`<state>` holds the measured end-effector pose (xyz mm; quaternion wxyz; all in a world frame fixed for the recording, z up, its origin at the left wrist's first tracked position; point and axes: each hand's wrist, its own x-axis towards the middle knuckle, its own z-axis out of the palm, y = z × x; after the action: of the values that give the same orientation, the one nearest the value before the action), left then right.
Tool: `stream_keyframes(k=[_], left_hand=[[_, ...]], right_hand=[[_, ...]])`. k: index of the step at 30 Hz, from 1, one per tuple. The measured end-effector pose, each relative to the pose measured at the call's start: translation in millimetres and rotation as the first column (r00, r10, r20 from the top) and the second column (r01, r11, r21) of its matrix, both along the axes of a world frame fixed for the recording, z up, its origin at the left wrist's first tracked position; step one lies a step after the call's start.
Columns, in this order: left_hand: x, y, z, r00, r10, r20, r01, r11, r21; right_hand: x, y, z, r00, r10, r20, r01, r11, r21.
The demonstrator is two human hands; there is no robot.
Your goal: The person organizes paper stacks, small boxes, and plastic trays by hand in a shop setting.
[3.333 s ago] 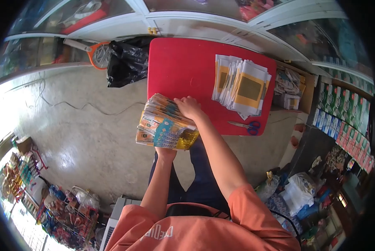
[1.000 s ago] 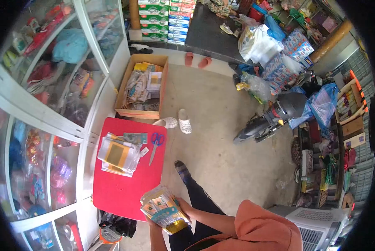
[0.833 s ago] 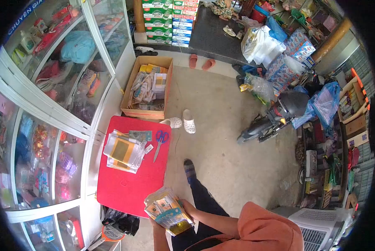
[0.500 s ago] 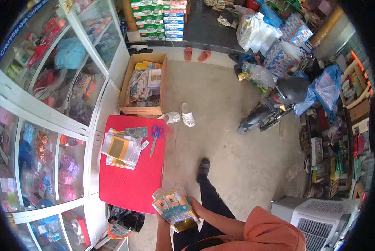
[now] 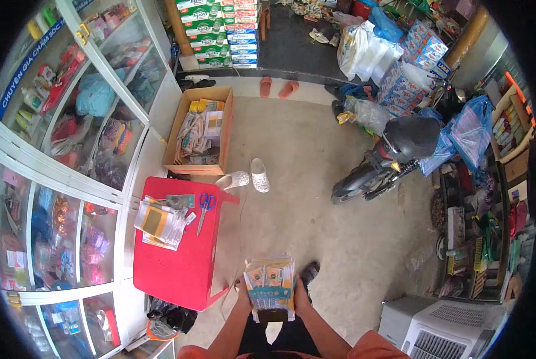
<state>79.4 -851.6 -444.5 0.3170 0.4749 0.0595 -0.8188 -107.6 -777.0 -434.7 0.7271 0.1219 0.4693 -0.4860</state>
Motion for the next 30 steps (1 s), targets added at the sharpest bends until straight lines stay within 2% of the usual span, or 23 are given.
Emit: stream_keyframes(k=[2,3,6,7,9,10,11,12,14,16,20,22,25,28,30], left_hand=[[-22,-15,13,0.998,-0.029,0.049,0.031,0.999,-0.026],[-32,-22,29,1.0,-0.006,-0.023,0.005,0.998,-0.058],[-53,-37,41,0.981,-0.081,0.174,0.084,0.996,-0.008],[-62,-51,51,0.994,-0.089,0.07,0.093,0.994,-0.058],[-64,-62,48,0.985,-0.114,-0.129,0.092,0.982,-0.168],[-67,-65,46,0.985,-0.114,-0.13,0.096,0.986,-0.136],[-70,-67,43,0.985,-0.113,-0.13,0.099,0.99,-0.103],[-74,-71,39,0.985,-0.109,-0.133,0.1,0.992,-0.074],[-83,-83,48,0.976,-0.164,-0.141,0.15,0.983,-0.104],[-89,-83,57,0.964,-0.228,-0.137,0.203,0.963,-0.176],[-100,-76,57,0.968,-0.236,-0.085,0.216,0.958,-0.19],[-107,-76,57,0.968,-0.241,-0.063,0.224,0.953,-0.202],[-108,-65,43,0.987,-0.155,-0.032,0.151,0.983,-0.102],[-146,-83,126,0.98,-0.199,0.02,0.2,0.977,-0.069],[-138,-69,112,0.953,-0.296,-0.06,0.286,0.948,-0.135]], right_hand=[[-22,-5,5,0.998,-0.036,-0.058,0.034,0.999,-0.029],[-35,-9,13,0.999,0.005,-0.046,-0.006,0.999,-0.034],[-56,-17,46,0.991,0.023,-0.132,-0.046,0.984,-0.172],[-66,-35,91,0.992,0.058,-0.108,-0.083,0.967,-0.24],[-78,-26,84,0.969,0.15,-0.195,-0.209,0.922,-0.327],[-81,-21,81,0.951,0.197,-0.24,-0.276,0.891,-0.36],[-87,-25,84,0.948,0.248,-0.199,-0.308,0.875,-0.374],[-94,-29,88,0.922,0.28,-0.266,-0.367,0.853,-0.372],[-107,-41,112,0.851,0.345,-0.397,-0.486,0.804,-0.342],[-111,-44,121,0.832,0.374,-0.411,-0.517,0.792,-0.325],[-118,-46,131,0.822,0.428,-0.374,-0.537,0.802,-0.263],[-123,-42,124,0.821,0.403,-0.405,-0.525,0.811,-0.257],[-131,-37,117,0.827,0.352,-0.438,-0.494,0.827,-0.269],[-146,-32,123,0.869,0.314,-0.384,-0.419,0.878,-0.23],[-159,-30,129,0.886,0.298,-0.356,-0.385,0.9,-0.205]])
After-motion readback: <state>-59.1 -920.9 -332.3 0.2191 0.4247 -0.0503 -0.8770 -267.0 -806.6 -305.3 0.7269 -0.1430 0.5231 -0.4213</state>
